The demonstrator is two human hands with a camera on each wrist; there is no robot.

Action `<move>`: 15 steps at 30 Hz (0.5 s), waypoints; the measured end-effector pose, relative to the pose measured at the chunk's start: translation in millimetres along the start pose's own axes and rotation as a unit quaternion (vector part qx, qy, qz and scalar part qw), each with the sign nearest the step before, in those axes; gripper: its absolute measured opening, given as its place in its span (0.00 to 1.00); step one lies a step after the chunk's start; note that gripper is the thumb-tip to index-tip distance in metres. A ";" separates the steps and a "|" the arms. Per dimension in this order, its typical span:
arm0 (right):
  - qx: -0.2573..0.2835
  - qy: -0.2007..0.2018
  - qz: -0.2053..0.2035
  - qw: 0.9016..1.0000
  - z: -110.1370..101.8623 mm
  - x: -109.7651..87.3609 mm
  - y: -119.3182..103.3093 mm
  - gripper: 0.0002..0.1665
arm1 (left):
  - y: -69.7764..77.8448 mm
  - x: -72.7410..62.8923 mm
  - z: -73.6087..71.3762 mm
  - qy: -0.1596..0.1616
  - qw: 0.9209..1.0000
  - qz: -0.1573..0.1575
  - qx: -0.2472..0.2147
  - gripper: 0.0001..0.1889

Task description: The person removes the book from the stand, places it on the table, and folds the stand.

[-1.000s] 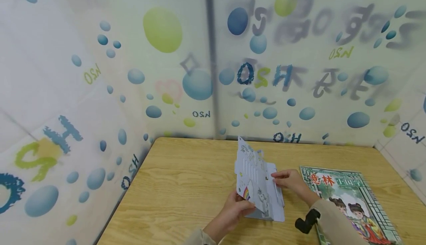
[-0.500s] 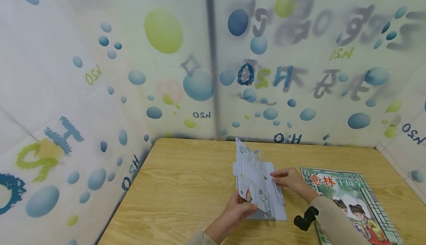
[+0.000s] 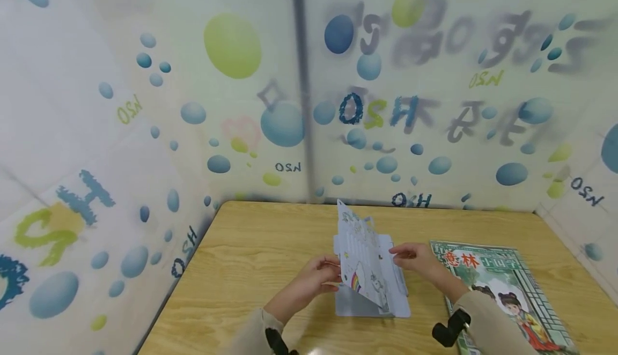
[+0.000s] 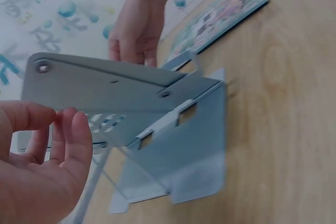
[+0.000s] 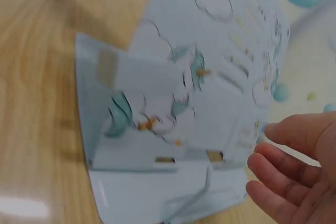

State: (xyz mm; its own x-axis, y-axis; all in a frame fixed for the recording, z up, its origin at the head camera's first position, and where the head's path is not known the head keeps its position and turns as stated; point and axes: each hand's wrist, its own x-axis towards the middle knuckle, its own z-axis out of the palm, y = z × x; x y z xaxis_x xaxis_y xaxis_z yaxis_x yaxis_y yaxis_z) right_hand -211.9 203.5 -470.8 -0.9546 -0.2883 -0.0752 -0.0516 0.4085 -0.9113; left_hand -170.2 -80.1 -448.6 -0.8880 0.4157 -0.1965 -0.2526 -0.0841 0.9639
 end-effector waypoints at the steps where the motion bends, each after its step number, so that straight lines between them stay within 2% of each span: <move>1: 0.005 -0.015 -0.016 1.000 1.6 -2.7 -2.7 0.19 | 5.6 1.5 -2.5 0.006 1.000 0.000 0.004 0.15; 5: 0.022 -0.069 -0.057 0.996 12.7 -15.0 -15.8 0.20 | 24.8 11.8 -9.2 0.036 0.999 -0.003 0.005 0.20; 8: 0.032 -0.093 -0.077 0.992 23.3 -25.0 -25.4 0.18 | 36.0 19.8 -11.0 0.053 0.999 -0.009 -0.001 0.20; 12: 0.036 -0.093 -0.099 0.990 37.6 -36.5 -37.3 0.15 | 45.9 28.5 -10.9 0.055 0.998 -0.013 -0.002 0.21; 15: 0.050 -0.082 -0.099 0.990 48.0 -42.6 -43.1 0.14 | 50.0 34.7 -9.1 0.049 0.999 -0.012 -0.007 0.25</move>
State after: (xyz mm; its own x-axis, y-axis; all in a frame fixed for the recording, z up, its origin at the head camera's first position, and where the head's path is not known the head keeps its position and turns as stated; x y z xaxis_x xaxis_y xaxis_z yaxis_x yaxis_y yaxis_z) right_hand -155.0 156.5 -447.8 -0.8672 -0.4952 0.0521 -0.1966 0.2443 -0.9495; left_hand -217.2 -78.1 -408.8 -0.9148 0.3268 -0.2374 -0.2794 -0.0874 0.9562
